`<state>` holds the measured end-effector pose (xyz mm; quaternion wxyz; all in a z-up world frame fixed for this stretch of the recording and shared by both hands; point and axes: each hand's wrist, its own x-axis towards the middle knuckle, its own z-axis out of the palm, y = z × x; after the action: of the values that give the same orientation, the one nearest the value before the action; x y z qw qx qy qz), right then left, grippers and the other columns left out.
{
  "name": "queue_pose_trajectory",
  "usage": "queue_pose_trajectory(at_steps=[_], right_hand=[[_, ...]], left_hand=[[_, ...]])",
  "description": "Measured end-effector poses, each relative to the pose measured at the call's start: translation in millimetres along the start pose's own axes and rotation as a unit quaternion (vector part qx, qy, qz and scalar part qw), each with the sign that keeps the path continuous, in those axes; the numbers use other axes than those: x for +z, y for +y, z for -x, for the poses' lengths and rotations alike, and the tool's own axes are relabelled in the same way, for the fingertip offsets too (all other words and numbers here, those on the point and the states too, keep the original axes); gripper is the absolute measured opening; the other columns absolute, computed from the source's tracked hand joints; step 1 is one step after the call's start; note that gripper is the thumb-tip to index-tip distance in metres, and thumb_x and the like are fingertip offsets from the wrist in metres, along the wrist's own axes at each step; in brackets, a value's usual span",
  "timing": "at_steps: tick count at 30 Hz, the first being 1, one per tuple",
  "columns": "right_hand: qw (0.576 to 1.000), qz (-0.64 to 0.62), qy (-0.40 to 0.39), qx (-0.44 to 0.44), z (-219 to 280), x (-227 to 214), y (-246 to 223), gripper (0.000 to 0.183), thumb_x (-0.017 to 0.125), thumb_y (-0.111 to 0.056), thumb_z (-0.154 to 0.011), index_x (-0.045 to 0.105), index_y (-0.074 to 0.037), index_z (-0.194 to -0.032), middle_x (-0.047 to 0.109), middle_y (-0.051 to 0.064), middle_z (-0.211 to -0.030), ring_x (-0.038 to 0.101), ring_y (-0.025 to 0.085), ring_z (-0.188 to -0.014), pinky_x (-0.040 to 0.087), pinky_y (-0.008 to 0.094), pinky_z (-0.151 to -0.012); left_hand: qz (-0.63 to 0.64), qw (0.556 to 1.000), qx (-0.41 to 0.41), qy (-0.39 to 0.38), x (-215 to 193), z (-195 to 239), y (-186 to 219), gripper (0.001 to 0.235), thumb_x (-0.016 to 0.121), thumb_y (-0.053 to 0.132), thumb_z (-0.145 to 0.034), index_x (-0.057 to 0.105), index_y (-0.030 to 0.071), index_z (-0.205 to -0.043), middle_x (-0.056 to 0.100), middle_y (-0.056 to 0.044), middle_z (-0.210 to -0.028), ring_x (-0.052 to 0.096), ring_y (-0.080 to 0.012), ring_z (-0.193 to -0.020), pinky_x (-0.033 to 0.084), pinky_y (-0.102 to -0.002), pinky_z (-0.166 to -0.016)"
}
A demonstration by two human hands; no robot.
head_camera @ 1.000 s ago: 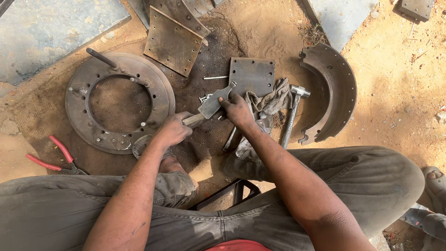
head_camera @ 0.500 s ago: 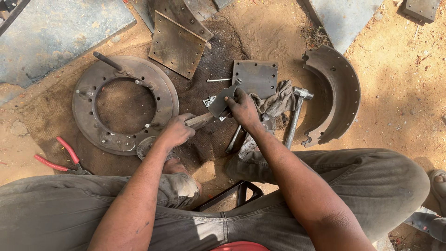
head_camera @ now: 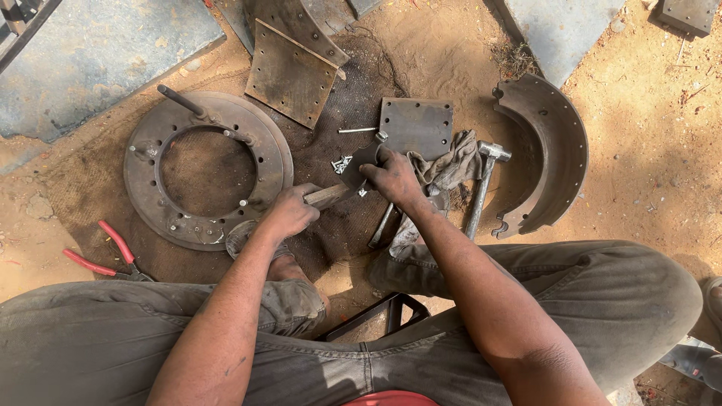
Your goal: The person sits on the ground and cleans a curved metal plate using a cloth. They wipe both sides of the plate, flip it over, and rub the surface to remove dirt or residue. The person also handles a small metal file and a hammer lying nearby but primarily focuses on wiping the plate.
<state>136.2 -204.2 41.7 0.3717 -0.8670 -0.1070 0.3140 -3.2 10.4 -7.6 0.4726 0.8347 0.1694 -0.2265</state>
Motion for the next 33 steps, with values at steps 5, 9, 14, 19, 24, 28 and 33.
queue_pose_trajectory(at_steps=[5,9,14,19,24,28,33], right_hand=[[0.998,0.057,-0.012,0.003,7,-1,-16,0.031,0.067,-0.025,-0.093,0.070,-0.003,-0.115,0.078,0.014,-0.092,0.076,0.018,-0.073,0.062,0.034,-0.073],[0.980,0.186,-0.043,-0.052,25,17,-46,0.025,0.059,-0.022,-0.099,0.067,-0.004,-0.113,0.071,0.012,-0.098,0.073,0.022,-0.070,0.064,0.038,-0.067],[0.947,0.182,0.001,-0.266,62,31,-71,0.023,0.062,-0.020,-0.096,0.067,-0.005,-0.112,0.066,0.014,-0.097,0.071,0.033,-0.076,0.060,0.047,-0.071],[0.936,0.238,0.001,-0.261,55,32,-63,0.037,0.067,-0.021,-0.086,0.066,-0.005,-0.120,0.066,0.016,-0.092,0.070,0.036,-0.074,0.059,0.050,-0.067],[0.963,0.192,0.015,-0.188,31,20,-34,0.024,0.062,-0.021,-0.094,0.072,-0.004,-0.108,0.070,0.017,-0.098,0.072,0.033,-0.075,0.060,0.046,-0.073],[0.963,0.161,0.049,-0.213,36,21,-36,0.029,0.069,-0.025,-0.096,0.071,0.004,-0.091,0.071,0.020,-0.092,0.070,0.037,-0.082,0.059,0.046,-0.077],[0.978,0.174,0.003,-0.114,34,15,-43,0.028,0.055,-0.026,-0.098,0.070,-0.004,-0.107,0.070,0.015,-0.094,0.073,0.033,-0.072,0.061,0.044,-0.069]], left_hand=[[-0.006,0.998,-0.056,-0.026,4,-3,-3,0.062,0.073,0.015,-0.074,0.064,0.018,-0.135,0.074,-0.014,-0.120,0.072,-0.0289,-0.109,0.055,-0.039,-0.100],[-0.030,0.999,-0.035,-0.016,4,-6,-9,0.063,0.076,0.018,-0.078,0.059,0.013,-0.139,0.071,-0.017,-0.122,0.069,-0.0304,-0.111,0.054,-0.041,-0.101],[-0.060,0.995,-0.071,-0.038,6,-9,-6,0.035,0.056,0.031,-0.105,0.068,0.006,-0.127,0.077,-0.018,-0.113,0.074,-0.0302,-0.106,0.059,-0.044,-0.094],[0.004,0.998,-0.054,-0.024,-1,0,2,0.053,0.066,0.013,-0.079,0.066,0.015,-0.133,0.075,-0.015,-0.114,0.072,-0.0299,-0.106,0.056,-0.042,-0.094],[-0.049,0.999,-0.015,-0.012,-1,3,12,0.056,0.072,0.016,-0.075,0.066,0.013,-0.131,0.073,-0.017,-0.117,0.070,-0.0322,-0.109,0.054,-0.042,-0.098],[-0.021,1.000,0.000,0.003,2,0,8,0.056,0.071,0.014,-0.074,0.066,0.010,-0.130,0.073,-0.019,-0.116,0.070,-0.0327,-0.110,0.054,-0.042,-0.098],[-0.020,1.000,-0.022,-0.003,-1,-1,4,0.053,0.070,0.015,-0.077,0.066,0.009,-0.129,0.074,-0.019,-0.114,0.072,-0.0320,-0.107,0.056,-0.041,-0.097]])
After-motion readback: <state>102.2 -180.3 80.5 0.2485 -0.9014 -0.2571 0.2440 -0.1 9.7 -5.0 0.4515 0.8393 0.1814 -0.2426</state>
